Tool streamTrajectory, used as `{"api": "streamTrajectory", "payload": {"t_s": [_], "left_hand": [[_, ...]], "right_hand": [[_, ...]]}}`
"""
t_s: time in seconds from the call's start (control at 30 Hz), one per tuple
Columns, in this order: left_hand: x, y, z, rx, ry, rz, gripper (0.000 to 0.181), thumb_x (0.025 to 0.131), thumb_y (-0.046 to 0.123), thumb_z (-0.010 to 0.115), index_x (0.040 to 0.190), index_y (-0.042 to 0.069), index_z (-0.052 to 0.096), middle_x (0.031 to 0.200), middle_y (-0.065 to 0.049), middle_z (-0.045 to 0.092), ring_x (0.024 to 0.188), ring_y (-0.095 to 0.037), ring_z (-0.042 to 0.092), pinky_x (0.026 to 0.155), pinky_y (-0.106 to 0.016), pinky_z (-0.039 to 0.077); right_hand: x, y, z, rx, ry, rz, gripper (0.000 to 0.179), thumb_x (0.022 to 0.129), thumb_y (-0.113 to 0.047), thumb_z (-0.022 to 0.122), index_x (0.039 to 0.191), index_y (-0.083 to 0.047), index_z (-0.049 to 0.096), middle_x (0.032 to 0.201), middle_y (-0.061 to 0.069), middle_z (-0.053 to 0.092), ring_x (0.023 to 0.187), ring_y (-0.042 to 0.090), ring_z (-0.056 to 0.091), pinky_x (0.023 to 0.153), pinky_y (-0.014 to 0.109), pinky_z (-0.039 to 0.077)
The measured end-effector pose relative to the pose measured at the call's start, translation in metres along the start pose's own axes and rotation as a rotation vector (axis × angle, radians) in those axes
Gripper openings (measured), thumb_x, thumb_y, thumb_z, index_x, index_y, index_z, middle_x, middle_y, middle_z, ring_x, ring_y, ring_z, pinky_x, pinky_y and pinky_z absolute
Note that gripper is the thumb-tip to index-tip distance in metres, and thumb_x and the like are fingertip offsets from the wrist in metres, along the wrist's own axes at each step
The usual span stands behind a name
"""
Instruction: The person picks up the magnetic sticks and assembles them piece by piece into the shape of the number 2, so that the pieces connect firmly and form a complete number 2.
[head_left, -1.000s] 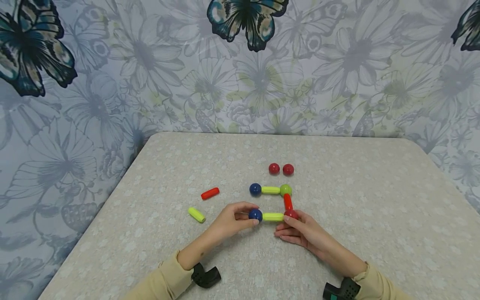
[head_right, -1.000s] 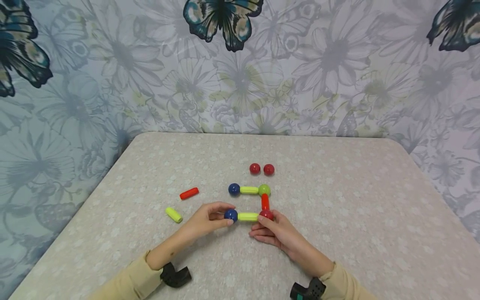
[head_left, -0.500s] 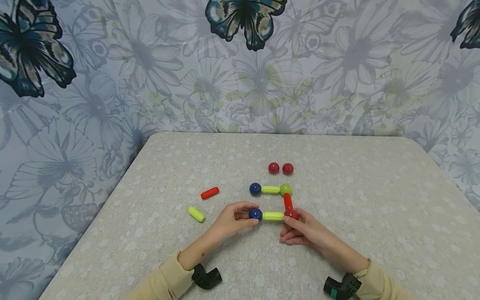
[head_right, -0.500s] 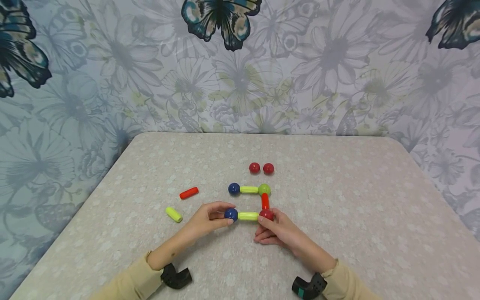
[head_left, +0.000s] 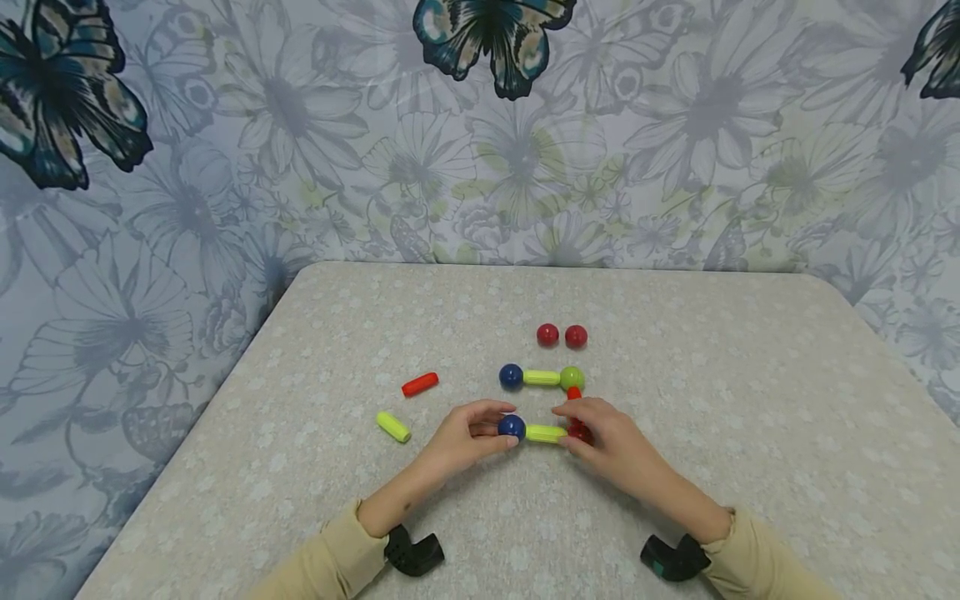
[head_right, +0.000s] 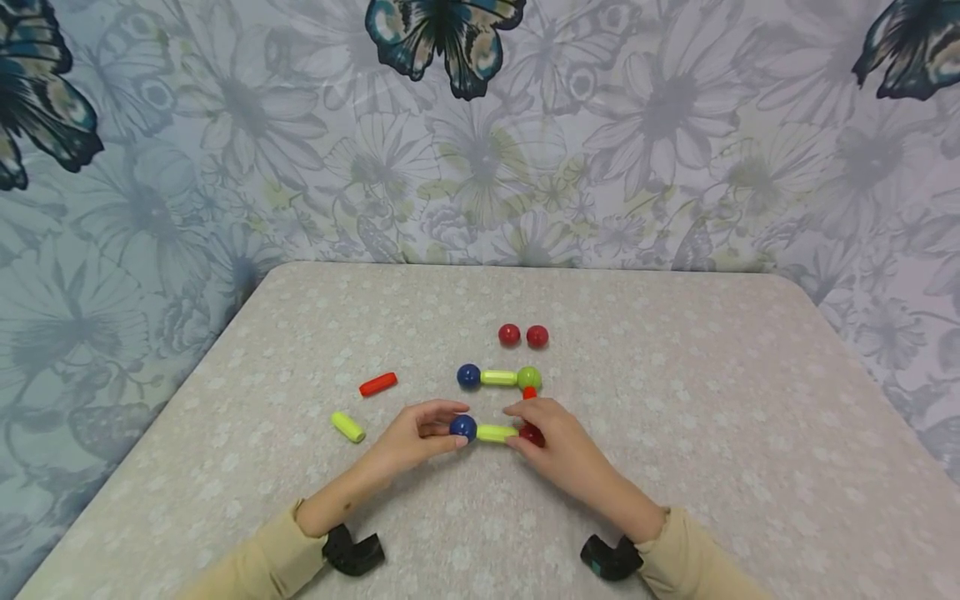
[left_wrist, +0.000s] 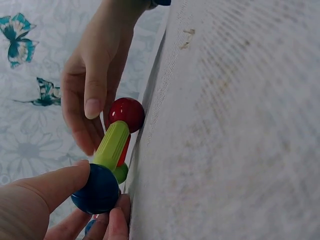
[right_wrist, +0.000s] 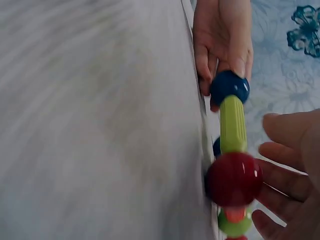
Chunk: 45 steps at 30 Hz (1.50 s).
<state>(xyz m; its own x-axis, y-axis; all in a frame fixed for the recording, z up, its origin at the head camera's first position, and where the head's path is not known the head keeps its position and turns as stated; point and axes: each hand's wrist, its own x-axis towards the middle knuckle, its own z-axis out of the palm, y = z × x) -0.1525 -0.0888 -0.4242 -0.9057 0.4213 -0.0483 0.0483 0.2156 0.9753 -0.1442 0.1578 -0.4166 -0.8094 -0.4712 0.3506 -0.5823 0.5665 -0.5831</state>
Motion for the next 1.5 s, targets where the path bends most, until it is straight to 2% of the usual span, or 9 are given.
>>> {"api": "streamTrajectory", "payload": {"t_s": [0.23, 0.47, 0.73, 0.8, 0.9, 1.03, 1.17, 1.37, 1.5], "left_hand": [[-0.007, 0.013, -0.001, -0.016, 0.000, 0.012, 0.036, 0.086, 0.007, 0.069, 0.118, -0.005, 0.059, 0.110, -0.014, 0.061, 0.095, -0.028, 0.061, 0.076, -0.030, 0.052], [0.000, -0.006, -0.003, 0.032, 0.006, 0.026, 0.039, 0.085, 0.012, 0.071, 0.119, -0.001, 0.060, 0.108, -0.009, 0.061, 0.095, -0.024, 0.062, 0.076, -0.029, 0.051], [-0.001, 0.003, -0.019, 0.112, -0.008, 0.058, 0.040, 0.085, 0.010, 0.070, 0.121, -0.002, 0.058, 0.108, -0.014, 0.062, 0.097, -0.025, 0.062, 0.078, -0.031, 0.051], [-0.003, 0.009, -0.032, 0.226, -0.020, 0.086, 0.041, 0.085, 0.013, 0.071, 0.122, 0.001, 0.058, 0.110, -0.012, 0.062, 0.098, -0.021, 0.061, 0.081, -0.030, 0.050], [-0.012, 0.023, -0.061, 0.518, -0.037, 0.124, 0.042, 0.082, 0.013, 0.073, 0.121, 0.004, 0.060, 0.114, -0.011, 0.061, 0.102, -0.024, 0.058, 0.085, -0.037, 0.047], [-0.031, 0.036, -0.096, 0.890, -0.038, 0.075, 0.042, 0.075, 0.008, 0.079, 0.114, 0.005, 0.064, 0.112, -0.010, 0.059, 0.100, -0.029, 0.057, 0.082, -0.043, 0.047], [-0.040, 0.034, -0.111, 1.047, -0.081, 0.045, 0.031, 0.071, 0.002, 0.081, 0.098, 0.008, 0.068, 0.096, -0.004, 0.059, 0.089, -0.024, 0.058, 0.075, -0.039, 0.049], [-0.036, 0.022, -0.106, 1.061, -0.052, 0.093, 0.018, 0.073, 0.005, 0.080, 0.085, 0.014, 0.068, 0.083, 0.006, 0.055, 0.077, -0.015, 0.056, 0.068, -0.031, 0.048], [-0.035, 0.020, -0.098, 0.891, -0.059, 0.149, 0.012, 0.077, 0.009, 0.077, 0.086, 0.012, 0.069, 0.081, 0.008, 0.060, 0.074, -0.011, 0.057, 0.068, -0.031, 0.049]], "right_hand": [[0.021, -0.007, 0.019, 0.017, -0.160, -0.051, 0.032, 0.085, -0.010, 0.071, 0.116, -0.004, 0.065, 0.106, 0.001, 0.064, 0.094, 0.012, 0.057, 0.080, 0.031, 0.048], [0.024, -0.007, 0.024, 0.010, -0.129, -0.042, 0.026, 0.082, -0.009, 0.073, 0.108, -0.005, 0.069, 0.097, -0.001, 0.067, 0.087, 0.008, 0.058, 0.075, 0.029, 0.049], [0.023, -0.006, 0.023, 0.015, -0.108, -0.033, 0.025, 0.082, -0.010, 0.073, 0.107, -0.007, 0.070, 0.097, -0.001, 0.067, 0.088, 0.008, 0.059, 0.075, 0.029, 0.049], [0.023, -0.006, 0.023, 0.013, -0.105, -0.032, 0.025, 0.082, -0.010, 0.073, 0.107, -0.007, 0.070, 0.097, -0.001, 0.067, 0.088, 0.009, 0.059, 0.075, 0.029, 0.049], [0.023, -0.005, 0.023, 0.012, -0.103, -0.036, 0.025, 0.083, -0.010, 0.073, 0.107, -0.007, 0.070, 0.097, -0.001, 0.067, 0.088, 0.010, 0.059, 0.075, 0.029, 0.049], [0.024, -0.005, 0.022, 0.021, -0.101, -0.043, 0.024, 0.082, -0.010, 0.073, 0.106, -0.006, 0.070, 0.097, -0.001, 0.067, 0.089, 0.010, 0.059, 0.075, 0.028, 0.049], [0.026, -0.006, 0.021, 0.024, -0.103, -0.039, 0.023, 0.083, -0.010, 0.072, 0.106, -0.006, 0.070, 0.097, -0.001, 0.067, 0.088, 0.009, 0.059, 0.075, 0.028, 0.049], [0.026, -0.006, 0.020, 0.032, -0.110, -0.023, 0.024, 0.083, -0.010, 0.072, 0.107, -0.006, 0.070, 0.098, -0.001, 0.067, 0.089, 0.009, 0.059, 0.075, 0.028, 0.049], [0.023, -0.006, 0.022, 0.040, -0.113, -0.016, 0.023, 0.084, -0.010, 0.072, 0.106, -0.006, 0.070, 0.097, -0.001, 0.067, 0.087, 0.009, 0.059, 0.074, 0.028, 0.049]]}}
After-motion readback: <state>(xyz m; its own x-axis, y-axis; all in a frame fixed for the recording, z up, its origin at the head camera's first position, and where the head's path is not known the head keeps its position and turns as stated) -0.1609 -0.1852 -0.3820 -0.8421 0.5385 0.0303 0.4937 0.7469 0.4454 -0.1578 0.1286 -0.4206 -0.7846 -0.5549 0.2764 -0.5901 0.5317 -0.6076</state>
